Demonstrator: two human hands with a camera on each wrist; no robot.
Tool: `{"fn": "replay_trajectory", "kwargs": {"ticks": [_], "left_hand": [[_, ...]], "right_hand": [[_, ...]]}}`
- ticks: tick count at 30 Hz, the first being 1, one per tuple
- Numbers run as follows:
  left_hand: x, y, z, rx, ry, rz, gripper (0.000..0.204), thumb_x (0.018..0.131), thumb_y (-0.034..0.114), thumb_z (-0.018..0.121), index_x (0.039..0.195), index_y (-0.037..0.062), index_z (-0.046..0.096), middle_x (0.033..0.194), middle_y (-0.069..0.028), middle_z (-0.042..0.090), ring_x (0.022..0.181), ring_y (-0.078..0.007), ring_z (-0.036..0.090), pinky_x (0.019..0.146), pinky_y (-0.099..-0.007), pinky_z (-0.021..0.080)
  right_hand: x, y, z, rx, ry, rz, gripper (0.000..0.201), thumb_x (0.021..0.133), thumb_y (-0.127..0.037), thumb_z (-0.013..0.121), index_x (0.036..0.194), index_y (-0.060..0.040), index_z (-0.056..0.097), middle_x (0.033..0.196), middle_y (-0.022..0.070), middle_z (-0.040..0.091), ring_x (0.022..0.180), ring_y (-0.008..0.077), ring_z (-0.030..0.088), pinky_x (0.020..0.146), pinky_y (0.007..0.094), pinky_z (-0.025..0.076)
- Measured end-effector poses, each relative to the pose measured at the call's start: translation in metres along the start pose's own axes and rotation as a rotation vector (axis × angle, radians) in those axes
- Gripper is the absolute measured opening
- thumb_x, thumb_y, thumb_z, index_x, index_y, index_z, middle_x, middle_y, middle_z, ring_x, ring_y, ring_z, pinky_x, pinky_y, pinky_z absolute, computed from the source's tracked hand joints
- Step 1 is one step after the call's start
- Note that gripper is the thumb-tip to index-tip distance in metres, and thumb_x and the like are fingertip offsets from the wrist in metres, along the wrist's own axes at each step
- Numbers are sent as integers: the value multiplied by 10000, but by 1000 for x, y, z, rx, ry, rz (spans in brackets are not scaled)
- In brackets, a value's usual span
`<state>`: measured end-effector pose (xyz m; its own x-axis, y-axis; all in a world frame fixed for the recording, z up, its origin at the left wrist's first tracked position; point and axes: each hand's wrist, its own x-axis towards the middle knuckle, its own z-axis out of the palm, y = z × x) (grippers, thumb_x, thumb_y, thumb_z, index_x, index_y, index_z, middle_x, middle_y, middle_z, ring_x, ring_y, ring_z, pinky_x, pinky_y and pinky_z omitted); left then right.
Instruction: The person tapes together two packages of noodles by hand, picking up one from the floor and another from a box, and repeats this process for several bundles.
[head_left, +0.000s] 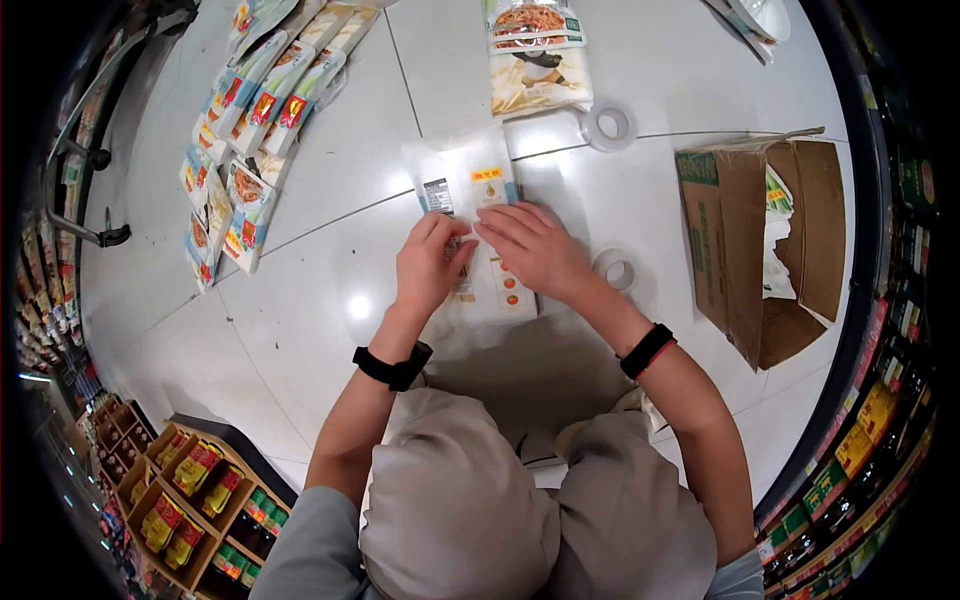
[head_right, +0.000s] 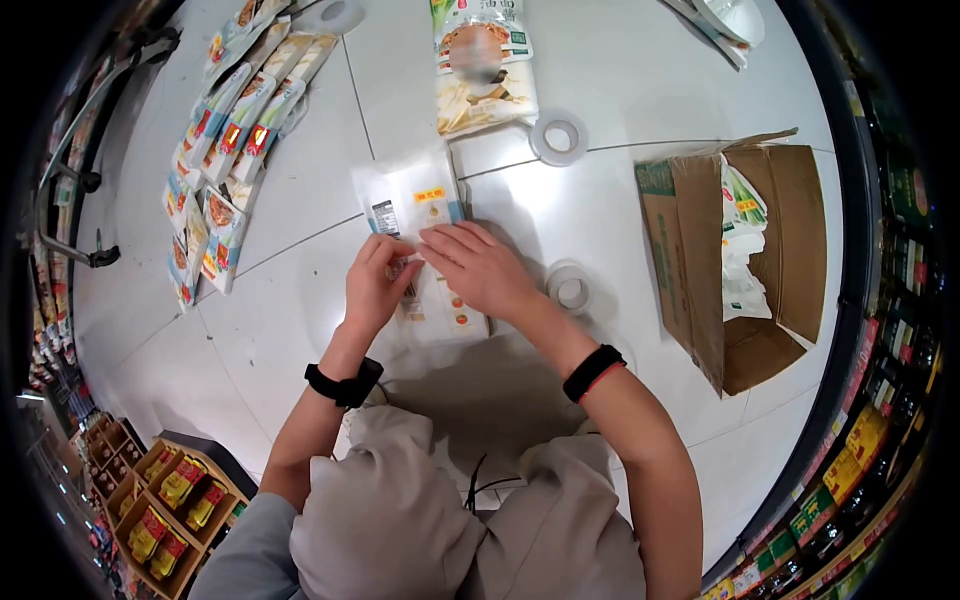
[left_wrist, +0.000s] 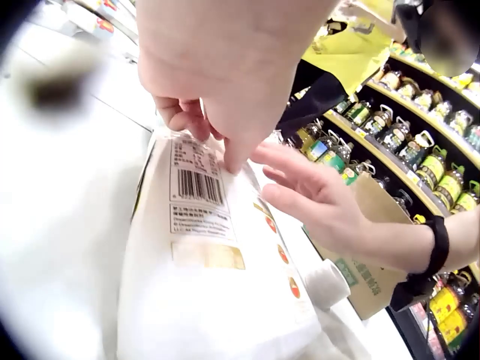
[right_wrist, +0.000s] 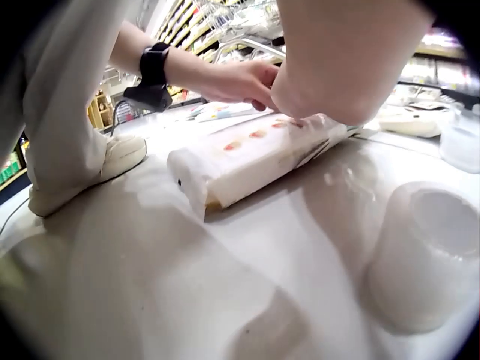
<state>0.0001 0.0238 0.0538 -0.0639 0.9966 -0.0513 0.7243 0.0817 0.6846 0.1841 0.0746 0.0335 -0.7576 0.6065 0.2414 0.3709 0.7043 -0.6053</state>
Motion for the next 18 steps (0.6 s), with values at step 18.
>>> {"fn": "replay_trajectory", "kwargs": {"ticks": [18], "left_hand": [[-35,-1,0,-155,252,-296,414,700,174,761,981,25,496,921,-98,531,782,-186,524,659,-296,454]], "right_hand": [[-24,4,46,1184,8,988,485,799,-117,540,1242,44,425,1252,201,399,1119,292,457,903,341,411]]}}
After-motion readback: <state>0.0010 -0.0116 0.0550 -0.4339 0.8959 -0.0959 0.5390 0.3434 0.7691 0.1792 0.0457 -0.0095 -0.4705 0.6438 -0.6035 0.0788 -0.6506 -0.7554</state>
